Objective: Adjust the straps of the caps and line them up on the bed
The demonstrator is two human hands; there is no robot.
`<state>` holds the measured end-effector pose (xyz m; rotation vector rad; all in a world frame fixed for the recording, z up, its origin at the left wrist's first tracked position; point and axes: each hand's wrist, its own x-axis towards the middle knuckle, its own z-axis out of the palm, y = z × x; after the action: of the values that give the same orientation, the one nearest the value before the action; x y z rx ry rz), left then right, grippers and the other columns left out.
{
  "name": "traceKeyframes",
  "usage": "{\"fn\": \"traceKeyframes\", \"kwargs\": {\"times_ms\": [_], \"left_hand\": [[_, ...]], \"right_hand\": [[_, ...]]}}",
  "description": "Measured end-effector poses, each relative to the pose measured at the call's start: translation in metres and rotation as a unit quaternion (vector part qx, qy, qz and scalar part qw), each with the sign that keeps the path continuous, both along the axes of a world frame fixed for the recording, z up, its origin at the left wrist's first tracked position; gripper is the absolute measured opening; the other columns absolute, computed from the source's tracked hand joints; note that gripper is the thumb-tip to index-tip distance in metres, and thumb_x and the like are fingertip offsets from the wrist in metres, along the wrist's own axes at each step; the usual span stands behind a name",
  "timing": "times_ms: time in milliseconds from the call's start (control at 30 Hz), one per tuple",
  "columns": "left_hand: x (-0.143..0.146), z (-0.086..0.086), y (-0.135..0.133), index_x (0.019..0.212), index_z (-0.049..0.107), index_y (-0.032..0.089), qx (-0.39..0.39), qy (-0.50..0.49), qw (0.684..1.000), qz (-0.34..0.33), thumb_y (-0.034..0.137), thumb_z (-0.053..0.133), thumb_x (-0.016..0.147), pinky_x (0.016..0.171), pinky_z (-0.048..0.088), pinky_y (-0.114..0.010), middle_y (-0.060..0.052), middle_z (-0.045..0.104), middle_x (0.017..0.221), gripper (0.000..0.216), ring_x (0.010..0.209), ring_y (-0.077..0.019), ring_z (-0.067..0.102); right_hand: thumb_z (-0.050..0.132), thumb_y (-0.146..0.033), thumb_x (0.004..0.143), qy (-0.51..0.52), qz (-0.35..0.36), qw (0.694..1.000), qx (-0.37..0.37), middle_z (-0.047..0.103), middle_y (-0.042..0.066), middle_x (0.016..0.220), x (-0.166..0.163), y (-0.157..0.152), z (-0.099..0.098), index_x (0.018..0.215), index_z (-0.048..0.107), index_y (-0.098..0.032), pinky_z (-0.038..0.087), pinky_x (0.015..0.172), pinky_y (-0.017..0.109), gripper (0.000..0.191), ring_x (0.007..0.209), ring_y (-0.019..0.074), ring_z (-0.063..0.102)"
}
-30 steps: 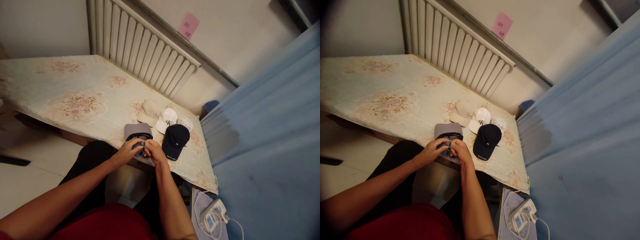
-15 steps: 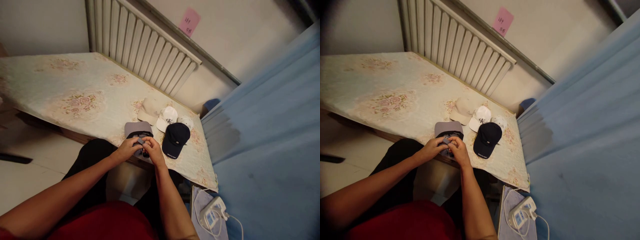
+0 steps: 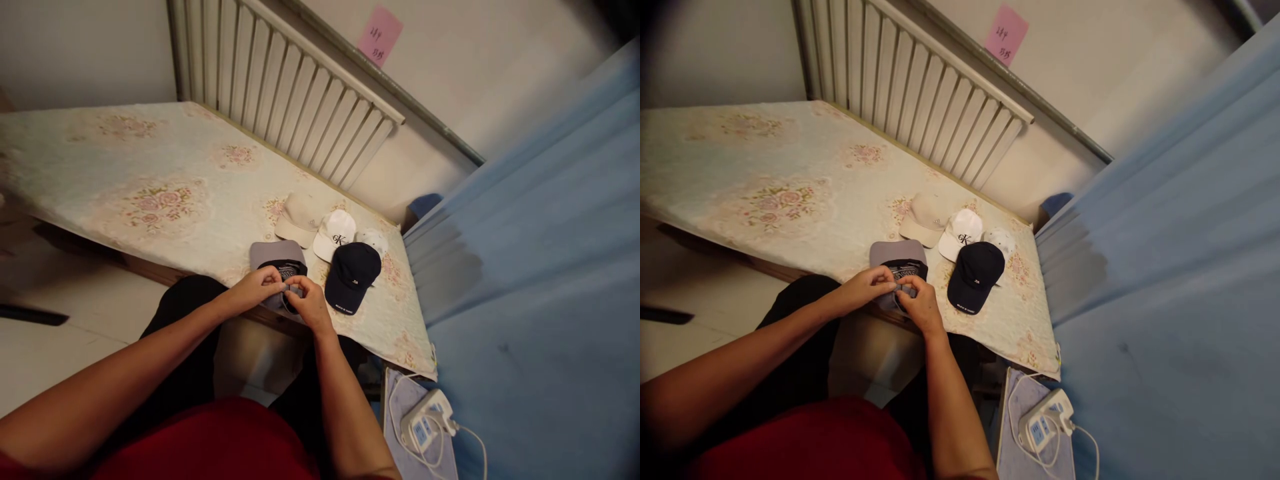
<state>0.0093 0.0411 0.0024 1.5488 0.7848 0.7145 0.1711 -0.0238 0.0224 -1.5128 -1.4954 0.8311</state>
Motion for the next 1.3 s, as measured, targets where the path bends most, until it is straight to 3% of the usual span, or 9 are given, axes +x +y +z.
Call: {"fn": "traceKeyframes", "kwargs": {"times_ms": [133,600,800,1000,1133,1300], "left_hand": [[0.004,-0.002,0.002,0.069,0.049,0.018,0.013,0.045,0.999,0.01,0.042,0.056,0.073,0.05,0.024,-0.023,0.005,0.042,0.059,0.025,0.054,-0.0109,0.037],[-0.004,0.0,0.013,0.072,0.052,0.017,0.006,0.059,0.996,-0.067,0.038,0.055,0.073,0.054,0.027,-0.024,0.003,0.046,0.067,0.021,0.06,-0.0117,0.038],[-0.005,0.006,0.016,0.065,0.046,0.019,0.004,0.097,0.989,-0.107,0.032,0.056,0.069,0.05,0.02,-0.024,0.005,0.038,0.058,0.017,0.055,-0.011,0.031],[-0.005,0.011,0.019,0.061,0.044,0.02,0.018,0.099,0.987,-0.122,0.027,0.053,0.064,0.051,0.019,-0.024,0.005,0.037,0.057,0.012,0.054,-0.0107,0.03],[-0.008,0.013,0.021,0.063,0.046,0.02,-0.002,0.082,0.99,-0.111,0.029,0.056,0.065,0.051,0.019,-0.024,0.006,0.038,0.056,0.014,0.053,-0.0106,0.03],[-0.015,0.013,0.025,0.066,0.05,0.018,-0.037,0.051,0.993,-0.102,0.034,0.061,0.065,0.053,0.022,-0.023,0.005,0.043,0.058,0.019,0.055,-0.0109,0.034]], "right_hand": [[0.062,-0.022,0.07,-0.023,0.01,1.0,-0.001,0.058,-0.004,0.071,-0.001,-0.002,0.003,0.09,0.066,-0.021,0.04,0.061,0.023,0.02,0.062,0.0119,0.048],[0.062,-0.021,0.07,-0.066,0.022,0.998,-0.002,0.052,-0.005,0.067,0.0,-0.004,0.006,0.089,0.065,-0.02,0.038,0.061,0.023,0.02,0.061,0.0117,0.046],[0.06,-0.019,0.069,-0.085,0.018,0.996,0.003,0.057,-0.003,0.072,0.001,-0.003,0.01,0.087,0.066,-0.02,0.039,0.064,0.024,0.019,0.065,0.0125,0.049],[0.063,-0.022,0.068,0.006,0.041,0.996,-0.075,0.06,-0.004,0.072,0.008,0.002,0.006,0.094,0.066,-0.02,0.042,0.064,0.024,0.026,0.064,0.012,0.052],[0.065,-0.026,0.07,0.06,0.042,0.995,-0.07,0.066,-0.001,0.081,0.018,0.003,0.0,0.099,0.065,-0.021,0.046,0.069,0.026,0.03,0.072,0.0139,0.059],[0.07,-0.029,0.066,0.138,0.036,0.987,-0.079,0.064,-0.002,0.07,0.035,0.005,-0.005,0.093,0.065,-0.02,0.049,0.072,0.029,0.029,0.069,0.0152,0.061]]}}
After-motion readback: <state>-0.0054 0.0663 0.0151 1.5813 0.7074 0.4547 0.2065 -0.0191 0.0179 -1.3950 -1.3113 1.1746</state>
